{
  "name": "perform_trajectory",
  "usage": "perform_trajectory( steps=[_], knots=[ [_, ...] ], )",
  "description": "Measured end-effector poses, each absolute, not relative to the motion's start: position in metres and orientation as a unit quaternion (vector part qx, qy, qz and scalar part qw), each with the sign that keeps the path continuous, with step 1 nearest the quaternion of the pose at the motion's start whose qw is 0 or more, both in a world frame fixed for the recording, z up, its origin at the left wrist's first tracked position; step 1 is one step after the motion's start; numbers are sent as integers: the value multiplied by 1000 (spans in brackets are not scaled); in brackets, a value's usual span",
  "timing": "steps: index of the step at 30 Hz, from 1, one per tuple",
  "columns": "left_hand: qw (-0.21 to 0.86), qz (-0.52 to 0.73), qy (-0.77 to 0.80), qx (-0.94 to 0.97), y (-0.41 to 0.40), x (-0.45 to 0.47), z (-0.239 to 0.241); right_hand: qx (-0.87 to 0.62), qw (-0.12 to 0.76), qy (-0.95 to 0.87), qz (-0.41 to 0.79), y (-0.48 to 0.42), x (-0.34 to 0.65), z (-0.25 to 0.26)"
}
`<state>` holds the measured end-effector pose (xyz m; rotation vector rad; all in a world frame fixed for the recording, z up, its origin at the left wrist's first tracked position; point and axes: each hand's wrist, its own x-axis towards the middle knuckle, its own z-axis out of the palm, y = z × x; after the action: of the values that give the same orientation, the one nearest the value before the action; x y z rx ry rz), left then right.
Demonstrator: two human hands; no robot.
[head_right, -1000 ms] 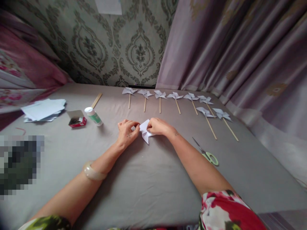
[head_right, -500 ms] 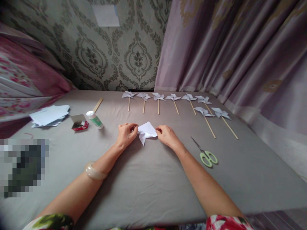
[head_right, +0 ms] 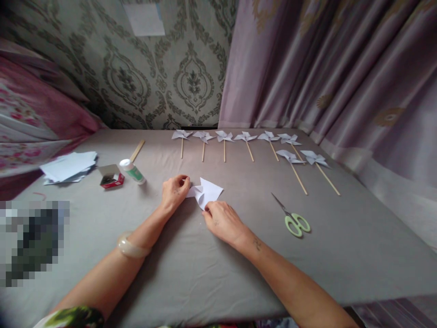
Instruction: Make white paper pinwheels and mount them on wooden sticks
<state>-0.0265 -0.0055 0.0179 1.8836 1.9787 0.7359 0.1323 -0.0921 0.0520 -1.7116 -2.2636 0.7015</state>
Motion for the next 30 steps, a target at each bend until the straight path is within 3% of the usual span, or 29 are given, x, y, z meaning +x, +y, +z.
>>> perform_trajectory(
  steps=[11,16,21,30],
  knots=[
    [355,310,526,708,-5,-23,16,-530,127,-778,314,-105,132,64],
    [356,263,510,737,-12,-21,22,-519,113,-785,318,-107,132,71],
    [309,346,546,698,-2,-22,10,-540,103,-782,294,-96,141,75],
    [249,365,632,637,-13,-35,5,-563,303,-707,303,-38,138,73]
  ],
)
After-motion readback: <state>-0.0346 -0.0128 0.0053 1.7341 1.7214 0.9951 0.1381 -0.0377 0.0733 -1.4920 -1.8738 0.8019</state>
